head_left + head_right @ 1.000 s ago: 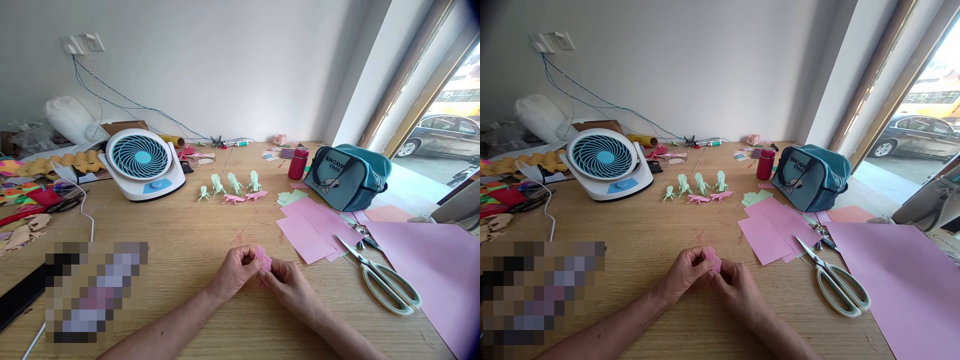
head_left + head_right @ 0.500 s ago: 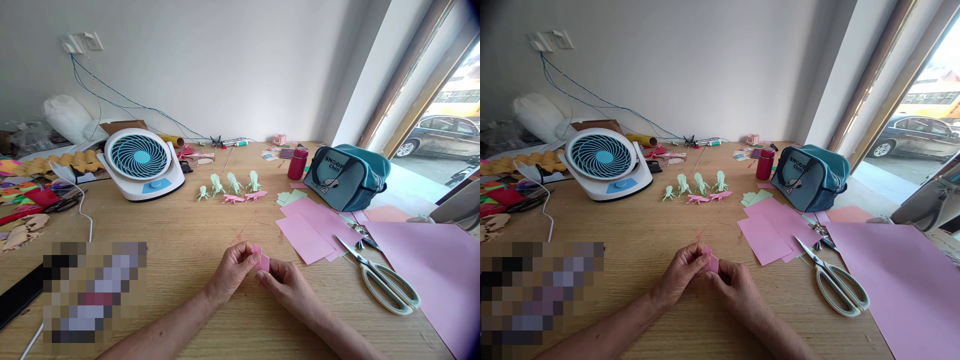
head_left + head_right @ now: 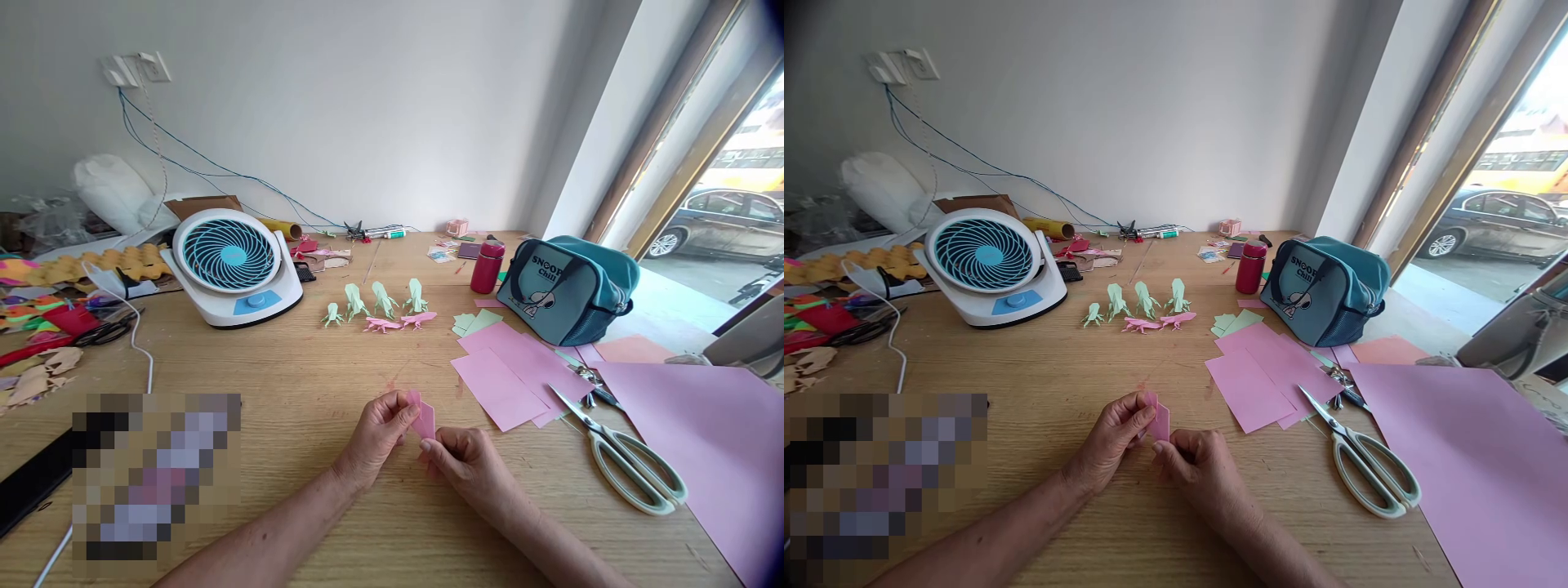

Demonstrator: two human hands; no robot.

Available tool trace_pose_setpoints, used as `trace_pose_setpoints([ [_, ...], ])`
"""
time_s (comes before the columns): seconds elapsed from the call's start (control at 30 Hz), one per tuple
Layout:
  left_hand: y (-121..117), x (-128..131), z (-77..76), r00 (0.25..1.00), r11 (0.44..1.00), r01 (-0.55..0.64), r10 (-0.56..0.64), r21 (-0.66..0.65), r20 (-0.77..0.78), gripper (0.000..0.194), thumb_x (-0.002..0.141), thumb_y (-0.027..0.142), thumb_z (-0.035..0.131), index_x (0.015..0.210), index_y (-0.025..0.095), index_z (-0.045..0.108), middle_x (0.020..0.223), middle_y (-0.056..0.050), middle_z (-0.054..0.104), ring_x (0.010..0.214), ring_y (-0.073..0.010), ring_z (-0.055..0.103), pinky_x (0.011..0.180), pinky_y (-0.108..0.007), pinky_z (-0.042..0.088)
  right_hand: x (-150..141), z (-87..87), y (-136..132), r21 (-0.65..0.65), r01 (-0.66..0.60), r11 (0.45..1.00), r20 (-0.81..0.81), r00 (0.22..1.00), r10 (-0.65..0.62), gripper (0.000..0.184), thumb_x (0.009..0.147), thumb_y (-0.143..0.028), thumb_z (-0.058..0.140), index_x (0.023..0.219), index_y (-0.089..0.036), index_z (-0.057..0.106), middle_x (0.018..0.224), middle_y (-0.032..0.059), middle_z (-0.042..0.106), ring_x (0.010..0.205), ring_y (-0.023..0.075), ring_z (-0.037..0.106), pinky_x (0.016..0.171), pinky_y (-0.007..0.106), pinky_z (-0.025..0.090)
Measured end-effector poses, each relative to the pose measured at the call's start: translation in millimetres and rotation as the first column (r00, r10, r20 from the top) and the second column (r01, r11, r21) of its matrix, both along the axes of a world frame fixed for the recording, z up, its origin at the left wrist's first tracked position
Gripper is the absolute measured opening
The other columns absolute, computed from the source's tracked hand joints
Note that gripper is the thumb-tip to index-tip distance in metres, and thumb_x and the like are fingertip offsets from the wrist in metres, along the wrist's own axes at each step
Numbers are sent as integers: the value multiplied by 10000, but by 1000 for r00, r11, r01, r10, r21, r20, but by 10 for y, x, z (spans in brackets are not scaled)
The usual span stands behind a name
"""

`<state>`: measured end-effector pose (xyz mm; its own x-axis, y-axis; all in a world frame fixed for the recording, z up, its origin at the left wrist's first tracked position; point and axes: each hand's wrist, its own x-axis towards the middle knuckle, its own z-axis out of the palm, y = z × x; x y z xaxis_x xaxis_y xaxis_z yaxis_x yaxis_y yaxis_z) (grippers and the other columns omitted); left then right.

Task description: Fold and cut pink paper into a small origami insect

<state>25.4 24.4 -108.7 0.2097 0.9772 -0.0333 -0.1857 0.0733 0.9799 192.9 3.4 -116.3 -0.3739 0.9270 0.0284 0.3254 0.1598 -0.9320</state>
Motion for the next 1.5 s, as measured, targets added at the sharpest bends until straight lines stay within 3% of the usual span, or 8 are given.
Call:
trace_pose_setpoints([
  [0.53, -61, 33, 13, 993, 990, 104, -99, -96, 59, 468, 685, 547, 795, 697, 119, 605, 542, 50, 478, 469, -43, 336, 447, -191, 206, 19, 32, -29, 128, 92, 987, -18, 996, -91, 532, 895, -535, 578, 512, -172, 516, 485, -18, 473, 492, 107, 390, 484, 243, 276],
  [0.73, -72, 25, 26, 969, 969, 211, -189, -132, 161, 420, 768, 523, 744, 739, 135, 585, 506, 47, 489, 440, -46, 347, 402, -176, 182, 48, 121, -64, 152, 48, 987, -36, 998, -43, 543, 950, -548, 474, 562, -173, 537, 517, -17, 472, 520, 121, 438, 513, 248, 320],
  [0.9, -69, -2, 69, 932, 935, 284, -217, -213, 289, 355, 803, 461, 736, 790, 138, 590, 597, 37, 516, 421, -24, 333, 390, -164, 159, 95, 137, -20, 217, 127, 968, -99, 989, -108, 412, 974, -490, 463, 730, -186, 596, 659, 5, 561, 639, 148, 505, 610, 262, 400],
  [1.07, -69, -27, 105, 886, 883, 371, -243, -289, 395, 261, 805, 347, 763, 854, 141, 610, 715, 32, 519, 451, 3, 278, 408, -140, 155, 106, 89, 21, 292, 223, 930, -228, 961, -159, 226, 926, -379, 586, 1091, -226, 573, 939, 52, 600, 814, 183, 561, 744, 310, 481],
  [1.2, -67, -35, 117, 870, 871, 398, -259, -287, 420, 306, 761, 261, 793, 1001, 171, 626, 681, 65, 447, 459, 0, 236, 417, -131, 149, 111, 42, 47, 238, 206, 949, -277, 951, -137, 375, 903, -367, 624, 1246, -263, 513, 1172, 95, 592, 970, 216, 593, 802, 346, 511],
  [1.33, -83, -36, 106, 841, 830, 467, -310, -306, 443, 312, 759, 295, 799, 972, 160, 614, 683, 57, 449, 470, -3, 232, 423, -126, 146, 119, 32, 89, 103, 145, 984, -394, 915, -93, 418, 901, -394, 639, 1277, -271, 504, 1159, 85, 614, 1001, 213, 606, 843, 355, 514],
  [1.43, -115, -10, 84, 854, 816, 476, -340, -327, 394, 299, 762, 323, 795, 898, 150, 593, 670, 53, 459, 466, -3, 235, 425, -132, 155, 114, 75, 105, 15, 82, 996, -447, 892, -67, 258, 884, -429, 657, 1039, -224, 634, 968, 53, 658, 901, 191, 611, 822, 330, 505],
  [1.5, -134, 22, 67, 905, 872, 393, -310, -293, 292, 298, 785, 368, 765, 886, 158, 580, 657, 46, 487, 456, -12, 258, 419, -146, 162, 104, 113, 105, -29, 69, 997, -458, 886, -74, 269, 861, -471, 672, 873, -203, 650, 851, 36, 662, 821, 177, 604, 790, 317, 503],
])
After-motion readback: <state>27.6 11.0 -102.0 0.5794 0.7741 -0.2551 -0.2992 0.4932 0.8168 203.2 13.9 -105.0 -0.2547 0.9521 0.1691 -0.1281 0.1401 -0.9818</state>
